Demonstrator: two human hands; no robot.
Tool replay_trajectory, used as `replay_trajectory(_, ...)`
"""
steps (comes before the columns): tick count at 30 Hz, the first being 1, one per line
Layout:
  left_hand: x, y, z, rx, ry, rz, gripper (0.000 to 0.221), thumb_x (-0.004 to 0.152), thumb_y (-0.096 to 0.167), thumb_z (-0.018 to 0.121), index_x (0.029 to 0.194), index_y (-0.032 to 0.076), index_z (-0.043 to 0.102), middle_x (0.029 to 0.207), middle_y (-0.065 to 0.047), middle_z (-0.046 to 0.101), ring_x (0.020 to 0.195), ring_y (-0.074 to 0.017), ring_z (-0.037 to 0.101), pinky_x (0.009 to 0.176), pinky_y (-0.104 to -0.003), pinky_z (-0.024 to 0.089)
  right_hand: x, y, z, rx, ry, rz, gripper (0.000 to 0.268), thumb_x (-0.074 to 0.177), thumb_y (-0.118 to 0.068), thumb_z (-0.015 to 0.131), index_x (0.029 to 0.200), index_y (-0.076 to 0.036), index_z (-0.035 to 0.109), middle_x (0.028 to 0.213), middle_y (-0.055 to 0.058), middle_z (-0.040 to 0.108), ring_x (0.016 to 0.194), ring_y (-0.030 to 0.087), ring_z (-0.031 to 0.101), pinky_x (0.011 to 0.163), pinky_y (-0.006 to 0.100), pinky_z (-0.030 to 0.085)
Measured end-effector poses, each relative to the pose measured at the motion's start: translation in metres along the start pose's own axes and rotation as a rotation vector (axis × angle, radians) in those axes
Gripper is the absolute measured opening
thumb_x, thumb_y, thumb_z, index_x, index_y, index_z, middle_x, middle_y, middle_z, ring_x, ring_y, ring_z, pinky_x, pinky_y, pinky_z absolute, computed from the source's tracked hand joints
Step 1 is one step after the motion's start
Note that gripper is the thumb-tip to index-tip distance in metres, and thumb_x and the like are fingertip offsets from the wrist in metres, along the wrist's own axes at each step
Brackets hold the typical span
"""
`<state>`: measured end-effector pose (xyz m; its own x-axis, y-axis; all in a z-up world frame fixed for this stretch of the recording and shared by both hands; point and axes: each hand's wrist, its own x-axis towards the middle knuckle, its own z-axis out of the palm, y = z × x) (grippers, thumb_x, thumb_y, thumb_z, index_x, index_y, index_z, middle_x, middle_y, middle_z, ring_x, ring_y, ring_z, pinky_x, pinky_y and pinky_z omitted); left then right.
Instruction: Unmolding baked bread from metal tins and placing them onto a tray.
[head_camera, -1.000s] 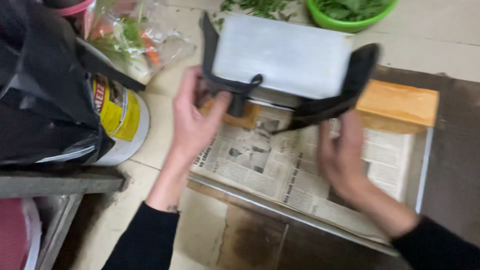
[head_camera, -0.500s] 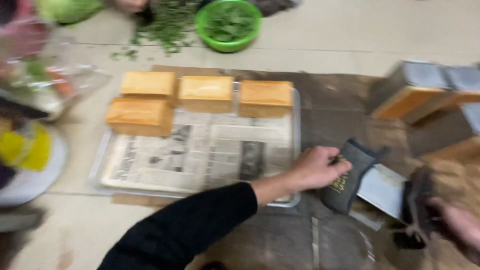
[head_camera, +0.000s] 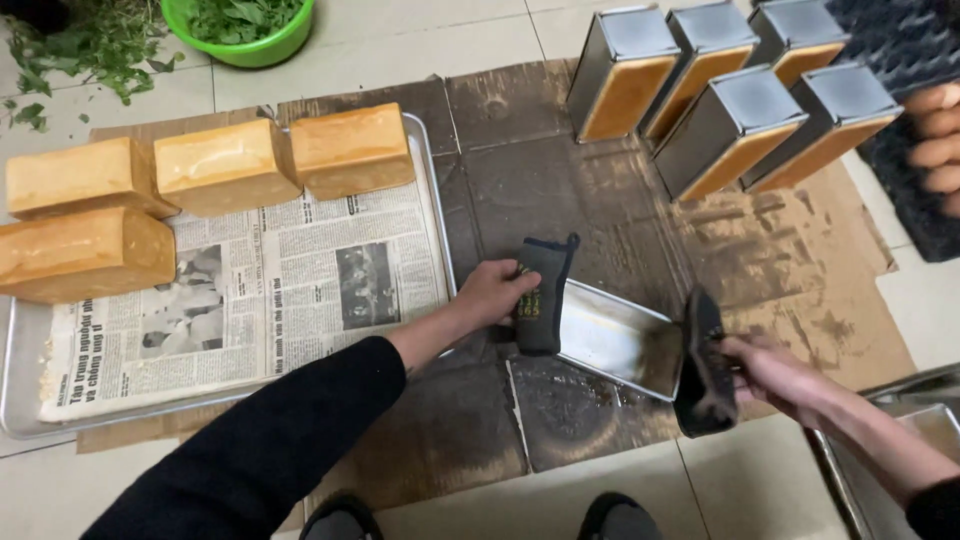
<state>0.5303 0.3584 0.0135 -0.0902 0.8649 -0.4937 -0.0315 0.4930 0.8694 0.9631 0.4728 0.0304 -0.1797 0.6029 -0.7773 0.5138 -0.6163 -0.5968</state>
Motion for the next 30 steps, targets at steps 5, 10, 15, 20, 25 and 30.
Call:
replay_trajectory(5,-0.054,0.013,0.024,0.237,0.02,0.014,0.09,0.113,0.058,0.063,0.167,-0.011,0.044,0.163,-0.037,0.056,0.153,-0.053,0.054,0.12,-0.068,0.057,-0.022,0.01,0.081,-0.228,0.15,0.038,0.068,0.103,-0.033,0.082,0.15,0.013,0.064,0.129,0.043,0.074,0.101,0.054,0.083,0.076,0.056,0.073)
replay_trajectory(10,-0.065,0.036,0.032,0.25,0.038,0.054,0.085,0.111,0.056,0.067,0.162,-0.011,0.054,0.156,-0.033,0.065,0.149,-0.0496,0.06,0.121,-0.065,0.055,0.019,0.045,0.053,-0.707,0.365,0.009,0.066,0.097,-0.06,0.079,0.132,-0.005,0.086,0.124,0.024,0.088,0.131,0.043,0.078,0.109,0.059,0.063)
replay_trajectory(15,-0.04,0.019,0.041,0.048,0.089,0.215,0.035,0.106,0.045,0.083,0.106,0.01,0.082,0.094,-0.011,0.087,0.095,-0.0206,0.074,0.085,-0.043,0.062,-0.053,0.001,-0.001,-0.717,0.545,0.0,0.069,0.1,-0.064,0.075,0.129,-0.003,0.087,0.125,0.026,0.087,0.134,0.047,0.075,0.114,0.061,0.058)
replay_trajectory(20,-0.05,0.063,0.082,-0.301,-0.197,0.309,0.024,0.116,0.019,0.068,0.096,0.007,0.062,0.087,0.0,0.068,0.073,-0.0065,0.056,0.066,-0.026,0.048,-0.166,-0.01,-0.099,-0.467,0.757,-0.063,0.033,0.121,-0.025,0.063,0.116,0.005,0.076,0.082,0.018,0.068,0.061,0.029,0.063,0.05,0.042,0.053)
replay_trajectory(25,-0.043,0.138,0.131,-0.14,-0.34,0.26,0.02,0.114,0.021,0.066,0.118,0.004,0.075,0.106,-0.003,0.079,0.085,-0.0082,0.066,0.073,-0.025,0.052,-0.244,0.088,-0.22,-0.295,1.126,-0.175,0.034,0.121,-0.01,0.066,0.138,0.019,0.071,0.117,0.033,0.077,0.089,0.041,0.073,0.074,0.05,0.06)
replay_trajectory(30,-0.03,0.195,0.166,0.01,-0.358,0.419,0.024,0.115,0.029,0.07,0.098,0.012,0.067,0.087,0.005,0.062,0.074,-0.003,0.052,0.065,-0.022,0.046,-0.29,0.204,-0.32,-0.384,1.386,0.031,0.033,0.125,-0.018,0.076,0.127,0.015,0.081,0.1,0.031,0.08,0.072,0.043,0.074,0.062,0.054,0.06)
